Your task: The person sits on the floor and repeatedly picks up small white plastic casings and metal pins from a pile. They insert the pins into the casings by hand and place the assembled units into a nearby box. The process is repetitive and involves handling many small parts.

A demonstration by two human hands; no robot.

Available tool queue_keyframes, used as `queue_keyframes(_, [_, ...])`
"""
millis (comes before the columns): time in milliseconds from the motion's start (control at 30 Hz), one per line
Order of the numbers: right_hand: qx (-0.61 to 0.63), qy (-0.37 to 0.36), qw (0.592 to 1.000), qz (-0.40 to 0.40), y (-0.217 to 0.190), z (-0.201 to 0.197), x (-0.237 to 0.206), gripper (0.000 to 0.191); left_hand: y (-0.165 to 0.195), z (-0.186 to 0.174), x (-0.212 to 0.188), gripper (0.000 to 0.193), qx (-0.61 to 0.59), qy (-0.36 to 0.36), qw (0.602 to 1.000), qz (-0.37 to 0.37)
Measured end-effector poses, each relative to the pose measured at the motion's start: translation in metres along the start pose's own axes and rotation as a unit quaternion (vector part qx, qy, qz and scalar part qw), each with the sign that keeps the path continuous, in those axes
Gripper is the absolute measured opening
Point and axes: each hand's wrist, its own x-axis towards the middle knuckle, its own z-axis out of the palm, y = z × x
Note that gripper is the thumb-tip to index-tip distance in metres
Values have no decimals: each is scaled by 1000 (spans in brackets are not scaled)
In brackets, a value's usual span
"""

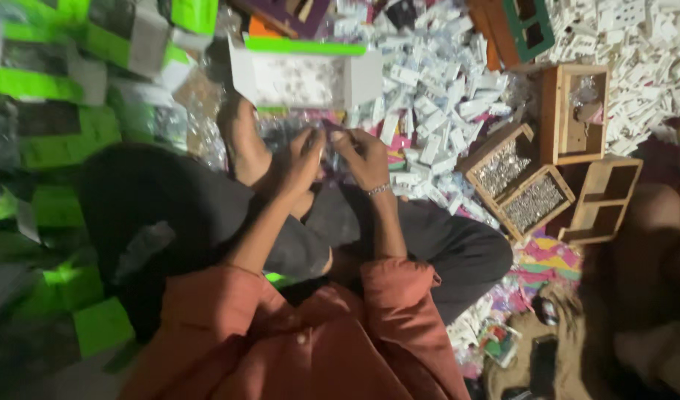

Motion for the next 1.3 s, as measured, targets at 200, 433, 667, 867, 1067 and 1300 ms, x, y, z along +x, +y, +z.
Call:
queue_keyframes(200, [-123, -87, 988, 13, 35, -1, -10, 42, 0, 1, -3, 42, -12, 8, 1000, 4])
queue_keyframes(433, [-247, 33, 968, 2, 24, -29, -11, 38, 3, -10, 5, 60, -167, 30, 985, -10])
queue_keyframes(667, [-229, 110, 965, -62, -17, -17, -22, 46, -15, -9, 18, 61, -378, -67, 923, -9])
queue_keyframes(867, [-151, 3, 986, -77, -11, -1, -20, 46, -13, -10, 5, 69, -313, -218, 922, -61])
queue_keyframes(1067, [-88, -6, 993, 72, 16, -82, -16, 21, -2, 1, -3, 55, 9, -131, 991, -25])
queue_keyframes(1300, [-24, 247, 968, 21, 20, -219, 14, 37, 16, 15, -19, 43, 422, -71, 869, 248])
